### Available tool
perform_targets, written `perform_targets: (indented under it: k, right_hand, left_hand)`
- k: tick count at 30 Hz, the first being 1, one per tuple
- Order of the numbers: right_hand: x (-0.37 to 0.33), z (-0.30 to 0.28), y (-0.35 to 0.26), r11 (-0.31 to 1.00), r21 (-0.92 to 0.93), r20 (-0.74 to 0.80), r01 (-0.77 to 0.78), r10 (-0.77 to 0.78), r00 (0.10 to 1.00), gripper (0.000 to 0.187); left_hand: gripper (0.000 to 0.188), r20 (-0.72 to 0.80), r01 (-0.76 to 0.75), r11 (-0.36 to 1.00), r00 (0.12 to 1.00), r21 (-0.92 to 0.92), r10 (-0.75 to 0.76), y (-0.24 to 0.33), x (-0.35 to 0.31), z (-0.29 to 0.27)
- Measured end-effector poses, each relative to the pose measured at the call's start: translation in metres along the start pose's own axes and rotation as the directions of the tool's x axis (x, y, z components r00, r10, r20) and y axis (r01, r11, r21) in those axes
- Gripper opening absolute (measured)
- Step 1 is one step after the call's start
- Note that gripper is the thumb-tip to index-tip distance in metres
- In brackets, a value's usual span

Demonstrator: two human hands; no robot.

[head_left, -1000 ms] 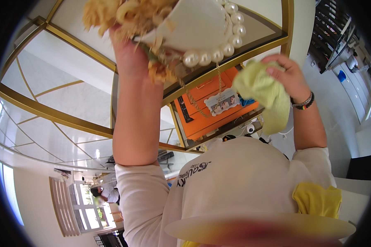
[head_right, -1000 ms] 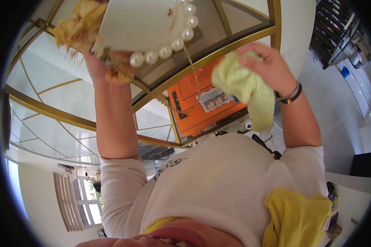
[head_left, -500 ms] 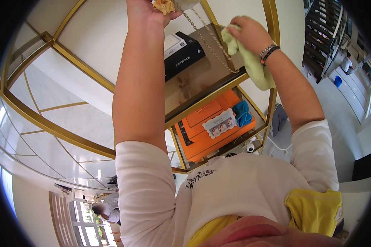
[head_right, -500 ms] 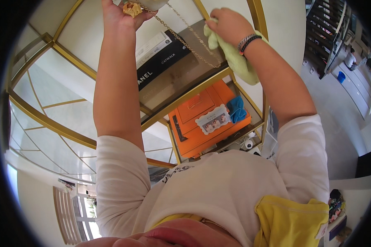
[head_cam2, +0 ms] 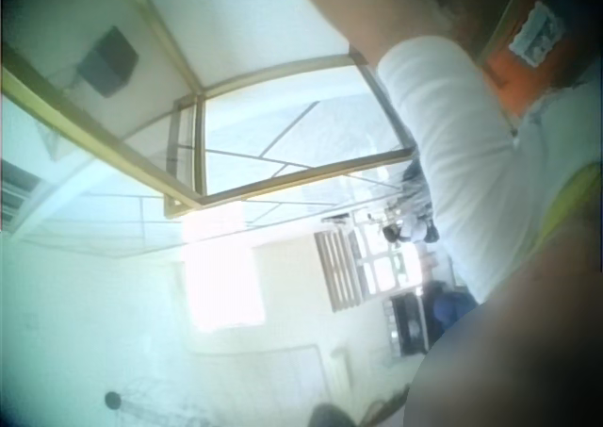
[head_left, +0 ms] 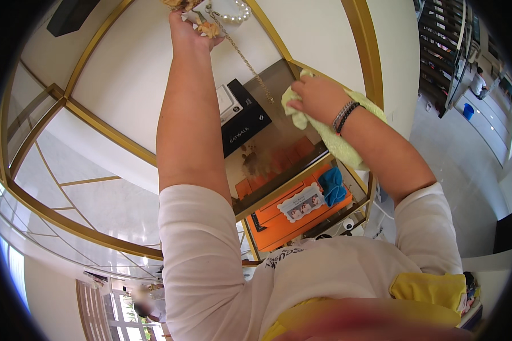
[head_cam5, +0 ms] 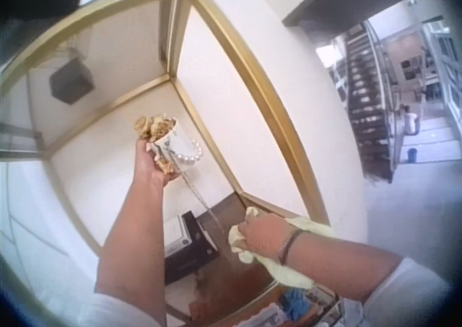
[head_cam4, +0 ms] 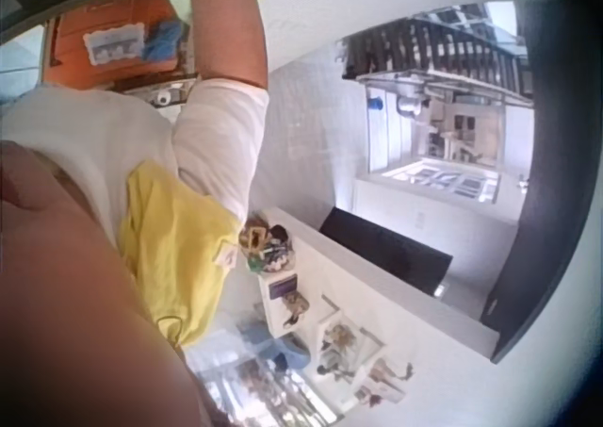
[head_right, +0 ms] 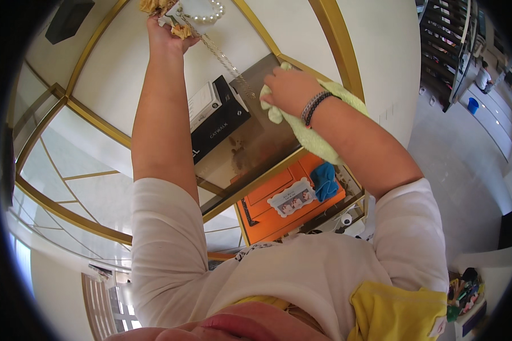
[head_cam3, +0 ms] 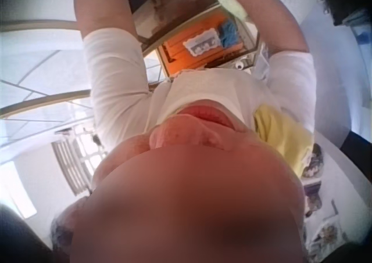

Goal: The person wipes a glass shelf and several decorative items using a blue cloth, then switches to a yellow cloth to continue wiping. The person handles a black Chanel box, a white Coco Chanel box, and a white vase with dried flowers, cleaning each item and the shelf surface before returning them to the shelf.

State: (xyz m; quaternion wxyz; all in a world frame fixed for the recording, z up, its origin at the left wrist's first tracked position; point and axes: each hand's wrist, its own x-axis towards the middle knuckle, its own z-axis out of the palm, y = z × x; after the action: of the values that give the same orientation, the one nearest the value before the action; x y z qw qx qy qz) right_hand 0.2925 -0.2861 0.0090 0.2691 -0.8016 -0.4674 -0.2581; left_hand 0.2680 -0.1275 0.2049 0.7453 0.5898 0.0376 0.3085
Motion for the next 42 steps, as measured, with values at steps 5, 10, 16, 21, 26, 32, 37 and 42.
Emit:
perform_targets:
  k: [5,10,16,21,26,32,37,42]
  right_hand:
    - [0.002,0.005,0.003,0.997,0.083,-0.117,0.002,0.008,0.993,0.039]
    - [0.012,0.000,0.008,0.943,0.312,-0.536,0.117,0.073,0.841,0.044]
    - [0.017,-0.001,0.009,0.919,0.355,-0.655,0.172,0.113,0.747,0.048]
    - [0.021,-0.014,0.002,0.906,0.345,-0.665,0.246,0.051,0.745,0.049]
    - [0.030,-0.043,-0.010,0.910,0.375,-0.398,0.177,-0.014,0.917,0.044]
    - [0.040,-0.058,-0.006,0.933,0.360,-0.057,-0.017,0.040,0.998,0.041]
    - [0.051,-0.067,-0.009,0.915,0.403,-0.012,0.017,-0.013,1.000,0.040]
    - [0.060,-0.091,-0.022,0.929,0.368,-0.012,-0.050,0.059,0.998,0.030]
  left_hand:
    - [0.058,-0.039,0.031,0.991,0.999,0.128,-0.026,-0.020,0.011,-0.010]
    - [0.070,0.076,0.129,0.976,0.987,0.173,-0.144,-0.045,0.007,-0.025]
    - [0.067,0.186,0.202,0.968,0.956,0.150,-0.228,-0.057,-0.019,-0.029]
    - [0.064,0.291,0.168,0.973,0.934,0.158,-0.208,-0.064,-0.040,-0.039]
    - [0.059,0.273,0.214,0.959,0.926,0.183,-0.259,-0.065,-0.048,-0.049]
    - [0.056,0.299,0.173,0.969,0.928,0.177,-0.220,-0.076,-0.050,-0.059]
    - [0.056,0.444,0.257,0.960,0.851,0.112,-0.280,-0.080,-0.039,-0.063]
    - [0.063,0.536,0.272,0.954,0.791,0.126,-0.296,-0.067,-0.040,-0.064]
